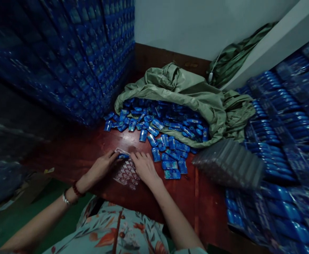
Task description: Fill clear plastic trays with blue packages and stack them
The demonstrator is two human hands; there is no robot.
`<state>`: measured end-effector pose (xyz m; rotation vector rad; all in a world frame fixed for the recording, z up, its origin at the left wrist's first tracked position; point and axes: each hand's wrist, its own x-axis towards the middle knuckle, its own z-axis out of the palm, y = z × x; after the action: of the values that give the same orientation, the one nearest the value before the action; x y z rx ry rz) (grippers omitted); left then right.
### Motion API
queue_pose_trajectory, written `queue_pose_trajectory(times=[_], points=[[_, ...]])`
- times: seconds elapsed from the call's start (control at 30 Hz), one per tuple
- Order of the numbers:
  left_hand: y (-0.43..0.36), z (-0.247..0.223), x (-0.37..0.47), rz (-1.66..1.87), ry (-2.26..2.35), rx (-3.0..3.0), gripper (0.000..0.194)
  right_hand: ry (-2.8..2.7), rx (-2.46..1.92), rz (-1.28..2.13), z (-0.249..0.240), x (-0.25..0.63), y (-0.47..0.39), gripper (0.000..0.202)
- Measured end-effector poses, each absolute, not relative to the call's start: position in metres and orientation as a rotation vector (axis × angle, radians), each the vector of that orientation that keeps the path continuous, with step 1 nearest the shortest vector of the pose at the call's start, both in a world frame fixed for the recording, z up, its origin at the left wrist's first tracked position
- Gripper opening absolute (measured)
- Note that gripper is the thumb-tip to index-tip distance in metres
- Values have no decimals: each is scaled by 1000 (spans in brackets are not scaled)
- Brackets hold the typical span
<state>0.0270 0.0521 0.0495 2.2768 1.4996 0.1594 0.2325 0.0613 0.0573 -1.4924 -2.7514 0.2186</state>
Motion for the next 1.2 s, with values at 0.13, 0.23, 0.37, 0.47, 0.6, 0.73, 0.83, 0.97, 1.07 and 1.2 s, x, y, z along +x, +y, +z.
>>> queue_pose_trajectory(times=[0.13,0.23,0.37,0.47,0.6,0.73,0.83,0.97,1.07,1.2], points=[[61,65,42,-147,1432,2455,27,-2792,-1500,218,61,231,61,36],[69,66,50,-272,1371,2594,31,-2819,-1497,233,66,230,63,38],[84,61,54,-341,1203,2817,30,-2839,-1500,266,68,229,66,37],[95,60,51,-297,1055,2910,28,-2804,-1508,286,62,230,67,39],[100,58,43,-148,899,2906,28,-2717,-1510,301,51,231,62,42],[96,55,41,-127,789,2906,27,-2696,-1508,329,50,228,57,45],[94,55,43,-141,770,2890,27,-2696,-1536,343,53,225,56,43],[94,49,39,-19,856,2776,31,-2679,-1540,346,56,224,58,42],[93,42,32,166,948,2605,32,-2663,-1523,336,55,223,58,36],[85,37,36,167,1050,2550,24,-2655,-1530,317,53,219,56,33]])
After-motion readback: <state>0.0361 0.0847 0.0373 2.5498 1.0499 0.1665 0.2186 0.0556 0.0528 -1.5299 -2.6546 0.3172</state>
